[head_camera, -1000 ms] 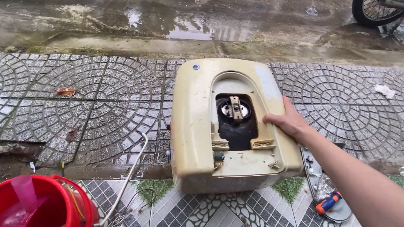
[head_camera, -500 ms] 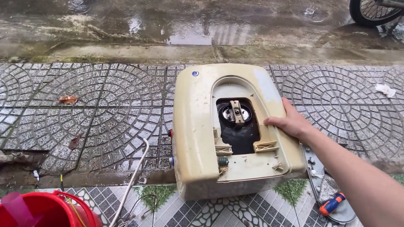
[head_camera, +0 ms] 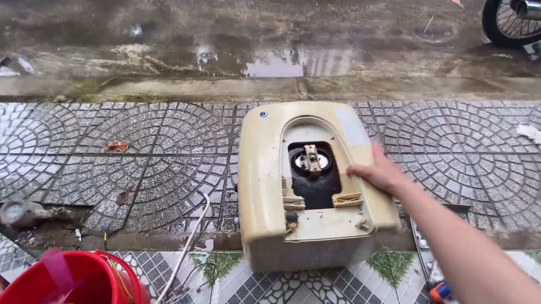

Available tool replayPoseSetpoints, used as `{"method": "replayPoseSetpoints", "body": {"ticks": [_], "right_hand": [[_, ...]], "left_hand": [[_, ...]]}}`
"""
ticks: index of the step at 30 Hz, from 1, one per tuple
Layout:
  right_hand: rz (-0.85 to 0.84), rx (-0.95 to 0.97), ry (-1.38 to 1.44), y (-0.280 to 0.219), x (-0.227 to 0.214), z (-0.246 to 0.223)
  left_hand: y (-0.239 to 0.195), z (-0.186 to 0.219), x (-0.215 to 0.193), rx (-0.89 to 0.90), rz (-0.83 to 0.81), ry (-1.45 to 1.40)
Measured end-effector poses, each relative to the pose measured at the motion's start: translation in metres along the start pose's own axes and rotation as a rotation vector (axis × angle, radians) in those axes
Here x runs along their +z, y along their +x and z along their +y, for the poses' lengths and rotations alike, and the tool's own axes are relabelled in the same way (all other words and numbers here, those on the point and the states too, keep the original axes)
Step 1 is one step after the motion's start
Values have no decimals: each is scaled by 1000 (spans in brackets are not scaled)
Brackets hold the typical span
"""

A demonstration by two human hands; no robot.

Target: The person works on the internal mechanism of a beige plastic appliance, likely a toilet cistern, placed on a tiled outdoor floor. They manipulate a black rubber seal and metal components, then use a screwdriver to tighten screws on the mechanism.

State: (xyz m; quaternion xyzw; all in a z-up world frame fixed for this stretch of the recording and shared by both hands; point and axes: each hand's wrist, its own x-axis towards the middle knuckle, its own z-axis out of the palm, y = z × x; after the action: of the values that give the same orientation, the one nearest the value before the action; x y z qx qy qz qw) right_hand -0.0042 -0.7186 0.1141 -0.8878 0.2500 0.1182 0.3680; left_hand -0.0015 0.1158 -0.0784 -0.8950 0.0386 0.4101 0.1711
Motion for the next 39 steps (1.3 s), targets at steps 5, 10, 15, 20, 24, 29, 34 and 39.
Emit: {"method": "replayPoseSetpoints", "body": {"ticks": [5,10,15,20,24,29,34,39], "right_hand": [[20,60,63,-39,0,-20],[-44,87,18,-32,10,-5],[-4,167,105,-92,15,-32],[-33,246,153,-83,10,0],[-41,157,109,-59,-14,16],[-125,87,16,-51,-31,31],[-124,127,-19,-109,-21,14],[-165,138,-23,-141,1,6]], "left_hand": [[-79,123,-141,-39,8,-66],[-184,276,-298,235,337,-534],[-151,384,-322,269,353,-617],[-202,427,-336,265,391,-683],[-242,458,-324,220,356,-692],[-266,472,-310,169,295,-703],[-251,442,-301,203,179,-620],[-211,412,-290,194,167,-614]]}}
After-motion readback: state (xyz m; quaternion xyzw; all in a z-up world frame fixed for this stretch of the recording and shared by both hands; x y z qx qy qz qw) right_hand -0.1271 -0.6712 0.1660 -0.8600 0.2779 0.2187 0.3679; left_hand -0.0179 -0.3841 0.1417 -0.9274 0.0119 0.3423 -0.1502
